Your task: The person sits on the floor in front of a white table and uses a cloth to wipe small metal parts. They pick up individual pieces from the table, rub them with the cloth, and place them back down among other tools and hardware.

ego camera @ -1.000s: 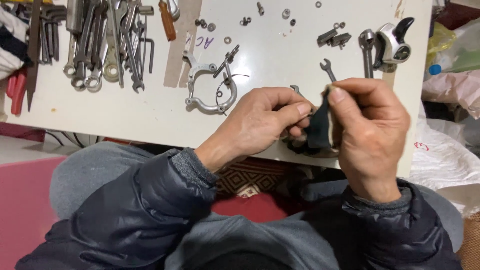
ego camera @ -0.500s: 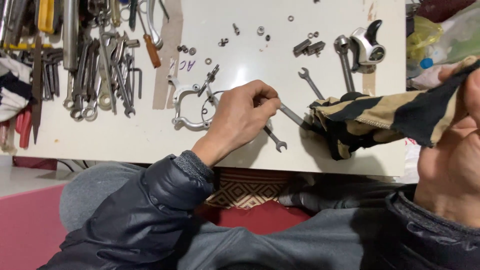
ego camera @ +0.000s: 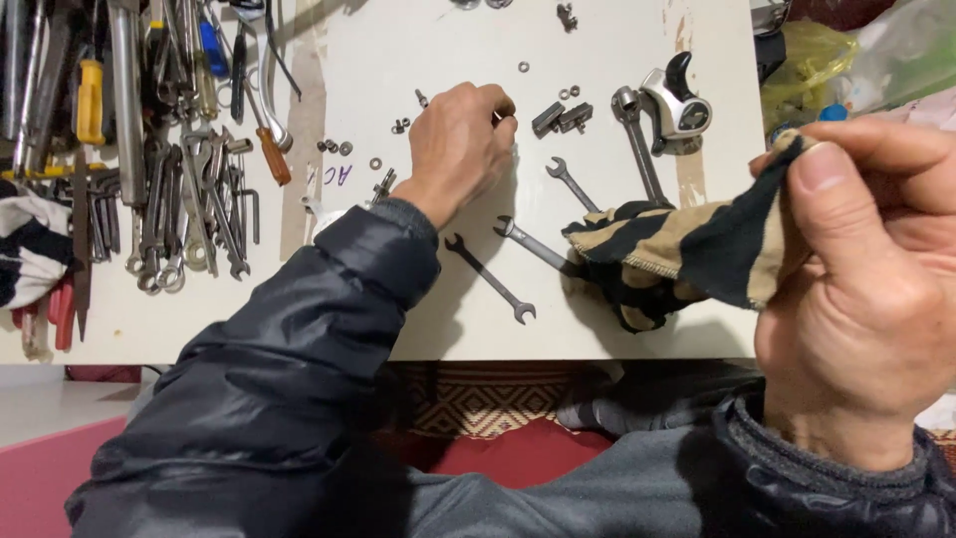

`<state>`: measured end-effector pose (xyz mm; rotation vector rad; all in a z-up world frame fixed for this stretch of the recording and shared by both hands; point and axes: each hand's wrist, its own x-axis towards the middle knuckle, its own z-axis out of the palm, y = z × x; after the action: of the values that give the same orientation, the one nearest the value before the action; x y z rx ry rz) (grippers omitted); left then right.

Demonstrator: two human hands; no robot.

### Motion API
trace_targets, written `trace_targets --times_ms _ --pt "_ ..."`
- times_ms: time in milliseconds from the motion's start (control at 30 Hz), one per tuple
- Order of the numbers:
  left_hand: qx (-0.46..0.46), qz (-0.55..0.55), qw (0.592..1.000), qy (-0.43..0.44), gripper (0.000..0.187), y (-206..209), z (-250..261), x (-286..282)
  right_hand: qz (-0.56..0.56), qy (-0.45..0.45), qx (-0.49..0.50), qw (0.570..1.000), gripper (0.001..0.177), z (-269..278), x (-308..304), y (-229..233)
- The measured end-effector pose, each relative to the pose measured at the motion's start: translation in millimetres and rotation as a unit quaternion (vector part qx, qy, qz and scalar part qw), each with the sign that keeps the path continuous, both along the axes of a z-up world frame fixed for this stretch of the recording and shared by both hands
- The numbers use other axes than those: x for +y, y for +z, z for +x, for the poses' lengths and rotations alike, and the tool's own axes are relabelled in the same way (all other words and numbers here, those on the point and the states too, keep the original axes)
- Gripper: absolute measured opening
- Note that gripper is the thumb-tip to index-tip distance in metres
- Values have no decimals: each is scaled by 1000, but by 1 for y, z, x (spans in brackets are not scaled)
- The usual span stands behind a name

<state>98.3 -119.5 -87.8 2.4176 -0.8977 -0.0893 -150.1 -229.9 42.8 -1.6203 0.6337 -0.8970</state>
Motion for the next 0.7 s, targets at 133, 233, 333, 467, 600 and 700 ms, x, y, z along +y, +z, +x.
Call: trace_targets --times_ms 133,233,333,467,600,700 --pt "-27 9 1000 -5 15 -14 19 -24 17 1 1 1000 13 2 5 8" --pt "-76 6 997 -16 16 -24 34 -36 -7 2 -3 1000 11 3 8 11" --pt "-155 41 987 -18 12 -32 45 -45 12 -13 3 1000 12 4 8 16" --pt "-165 78 982 -40 16 -46 50 -54 3 -25 20 999 13 4 5 17" --pt "-169 35 982 -76 23 -45 43 -56 -23 -26 48 998 14 3 5 17" --pt "-96 -17 993 -73 20 -28 40 -54 -13 -34 58 998 16 5 8 21"
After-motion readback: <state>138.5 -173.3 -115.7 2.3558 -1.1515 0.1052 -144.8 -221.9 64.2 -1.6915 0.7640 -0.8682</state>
